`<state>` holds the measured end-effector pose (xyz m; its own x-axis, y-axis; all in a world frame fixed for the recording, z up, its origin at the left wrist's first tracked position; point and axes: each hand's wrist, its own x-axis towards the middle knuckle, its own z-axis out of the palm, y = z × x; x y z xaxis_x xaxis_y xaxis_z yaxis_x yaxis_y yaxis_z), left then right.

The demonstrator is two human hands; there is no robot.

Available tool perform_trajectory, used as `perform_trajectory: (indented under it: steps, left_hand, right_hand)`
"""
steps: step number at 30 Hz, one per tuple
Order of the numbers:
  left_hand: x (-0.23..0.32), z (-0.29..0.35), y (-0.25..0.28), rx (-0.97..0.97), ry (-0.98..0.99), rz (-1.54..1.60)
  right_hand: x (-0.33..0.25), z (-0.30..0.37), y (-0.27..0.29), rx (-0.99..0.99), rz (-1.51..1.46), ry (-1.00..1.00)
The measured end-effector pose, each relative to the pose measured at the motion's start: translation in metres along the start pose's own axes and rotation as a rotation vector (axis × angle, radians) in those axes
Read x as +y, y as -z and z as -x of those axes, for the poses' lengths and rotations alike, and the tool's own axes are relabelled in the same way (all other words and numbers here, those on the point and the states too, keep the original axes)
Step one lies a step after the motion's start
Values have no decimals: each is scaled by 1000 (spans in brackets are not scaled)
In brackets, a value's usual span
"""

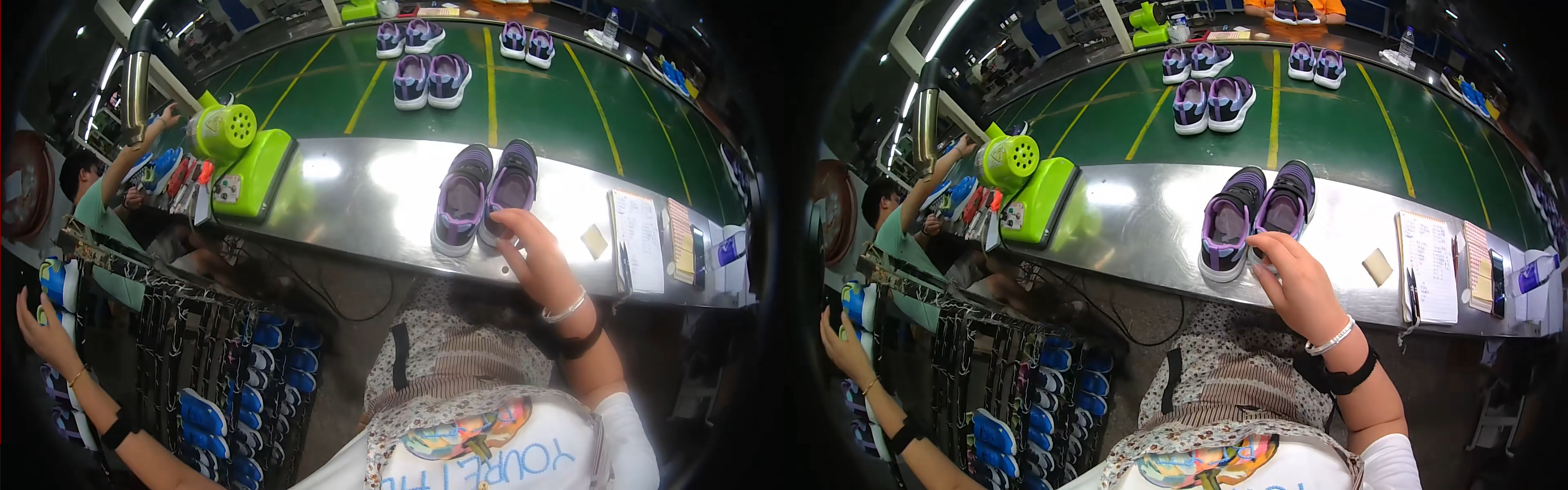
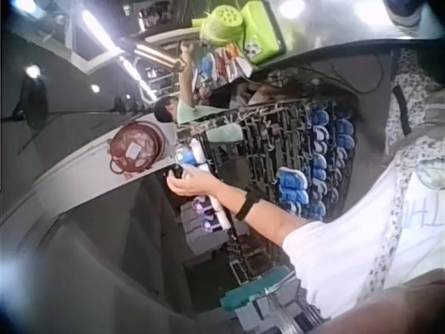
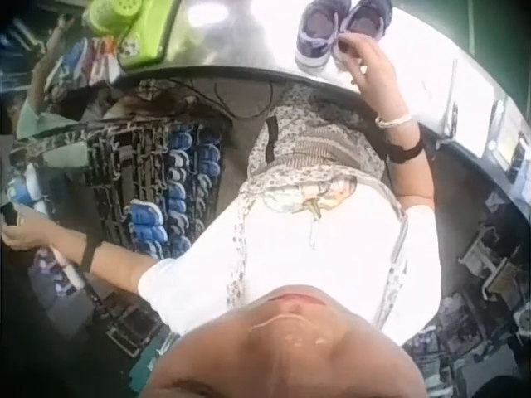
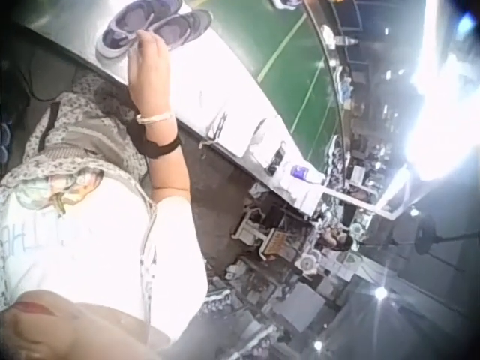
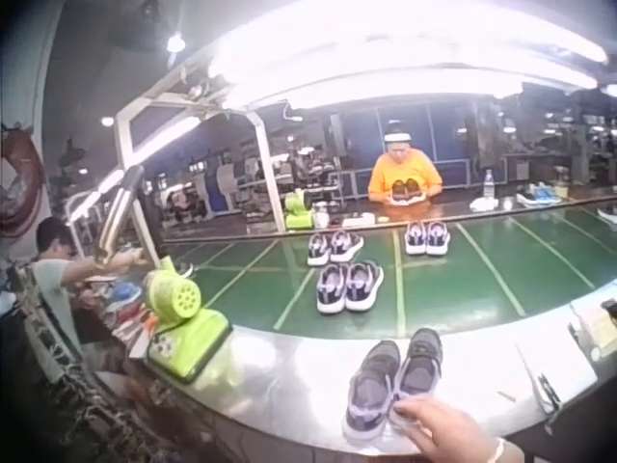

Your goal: Inspecting manufactured shoes for quality, checking details, and cleaning them with a small sponge/block.

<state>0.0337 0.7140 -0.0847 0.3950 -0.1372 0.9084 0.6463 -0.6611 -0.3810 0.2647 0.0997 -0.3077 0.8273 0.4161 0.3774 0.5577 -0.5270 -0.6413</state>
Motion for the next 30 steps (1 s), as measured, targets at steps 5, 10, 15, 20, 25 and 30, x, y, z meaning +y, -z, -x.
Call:
perform_trajectory:
  steps: [5,10,15,20,25,30]
  left_hand:
    - [328,45,36,-426,-42,1221]
    - [464,134,56,-1377,653,2007]
    - [516,117,89,-1777,1442,2603]
    - [518,106,89,-1521,1403,2837]
    - [511,97,92,-1354,1320,2780]
    - [507,92,97,-1286,1207,2690]
  right_hand:
    - [15,-13,-41,93,30,-20]
    - [18,-23,-55,37,36,-10]
    - [17,-10,-39,-118,-723,-113]
    - [21,-3,-37,-136,-816,-46]
    - [22,-2,-40,-116,-851,-26]
    - [21,-3,-39,-118,-819,6]
